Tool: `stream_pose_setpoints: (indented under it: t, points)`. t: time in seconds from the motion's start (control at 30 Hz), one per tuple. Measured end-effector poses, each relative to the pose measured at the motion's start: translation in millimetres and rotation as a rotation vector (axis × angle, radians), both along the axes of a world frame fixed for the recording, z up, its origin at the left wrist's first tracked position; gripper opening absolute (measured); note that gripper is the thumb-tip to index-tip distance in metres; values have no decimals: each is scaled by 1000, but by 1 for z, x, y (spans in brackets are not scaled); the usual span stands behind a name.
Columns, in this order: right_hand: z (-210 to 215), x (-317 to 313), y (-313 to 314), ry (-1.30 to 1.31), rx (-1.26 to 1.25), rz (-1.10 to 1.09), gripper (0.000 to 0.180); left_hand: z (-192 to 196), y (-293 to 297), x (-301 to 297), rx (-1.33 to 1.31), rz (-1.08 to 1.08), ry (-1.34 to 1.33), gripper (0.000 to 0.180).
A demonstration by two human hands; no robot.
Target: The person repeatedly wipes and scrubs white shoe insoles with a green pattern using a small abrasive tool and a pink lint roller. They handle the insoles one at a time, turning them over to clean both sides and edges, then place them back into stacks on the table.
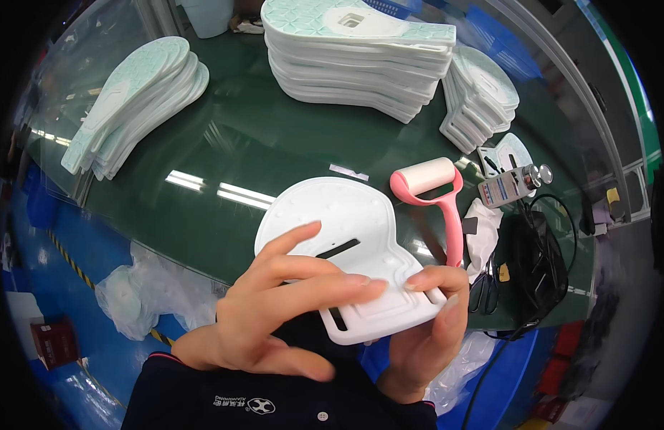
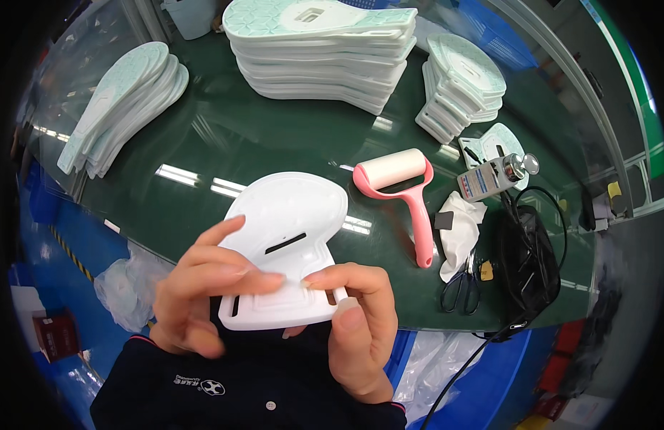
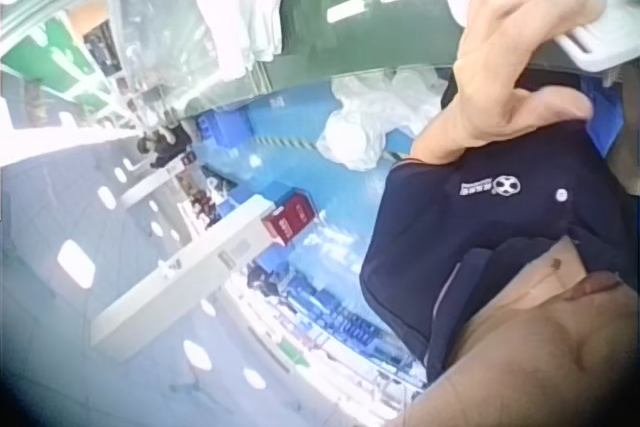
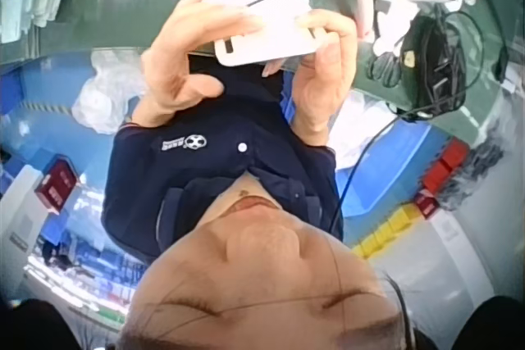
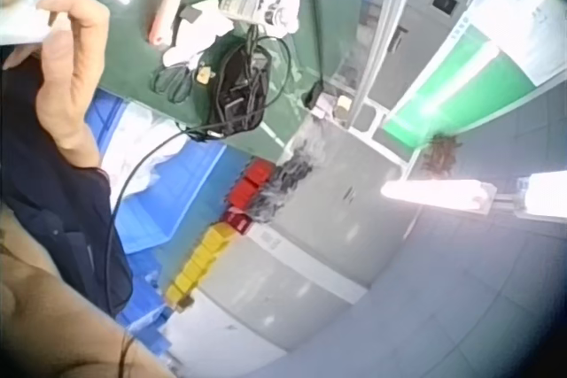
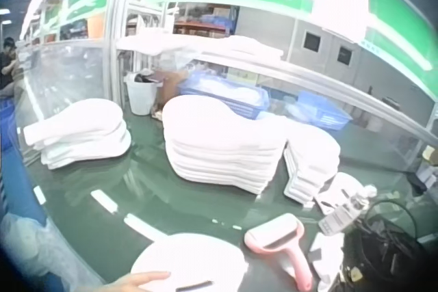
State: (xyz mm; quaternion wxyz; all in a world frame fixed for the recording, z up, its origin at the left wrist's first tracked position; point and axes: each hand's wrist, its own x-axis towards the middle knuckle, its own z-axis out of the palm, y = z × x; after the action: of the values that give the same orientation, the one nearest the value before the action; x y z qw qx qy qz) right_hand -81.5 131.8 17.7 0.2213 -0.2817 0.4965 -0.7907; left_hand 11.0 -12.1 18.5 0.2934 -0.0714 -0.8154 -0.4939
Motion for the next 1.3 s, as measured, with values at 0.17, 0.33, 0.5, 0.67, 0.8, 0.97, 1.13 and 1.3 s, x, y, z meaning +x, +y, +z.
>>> stream_pose_setpoints:
  t: [0.17,0.33,0.5,0.67,0.8,0.97,1.13,1.3]
  points:
    - [-6,-6,4,-99,45,2,33,-8,-5,-5,-132,298,128,26]
    - [-54,-15,3,-154,311,-54,38,7,-14,4,218,425,196,12]
    - [-61,-15,-15,-810,-52,368,68,6,-11,1,383,-111,237,15]
    - [-59,-23,-28,-907,-50,294,47,1,0,14,289,-512,17,24]
    - [-49,-26,-24,-851,-50,261,50,6,-19,21,-188,-219,61,18]
    - [-33,-16,-16,-737,-192,277,69,10,-35,9,-37,211,73,24]
    - [-55,-24,1,-521,-330,373,66,6,-30,11,17,66,39,18]
    - [-35,-28,7,159,-72,-47,60,13,-23,6,-196,134,37,2]
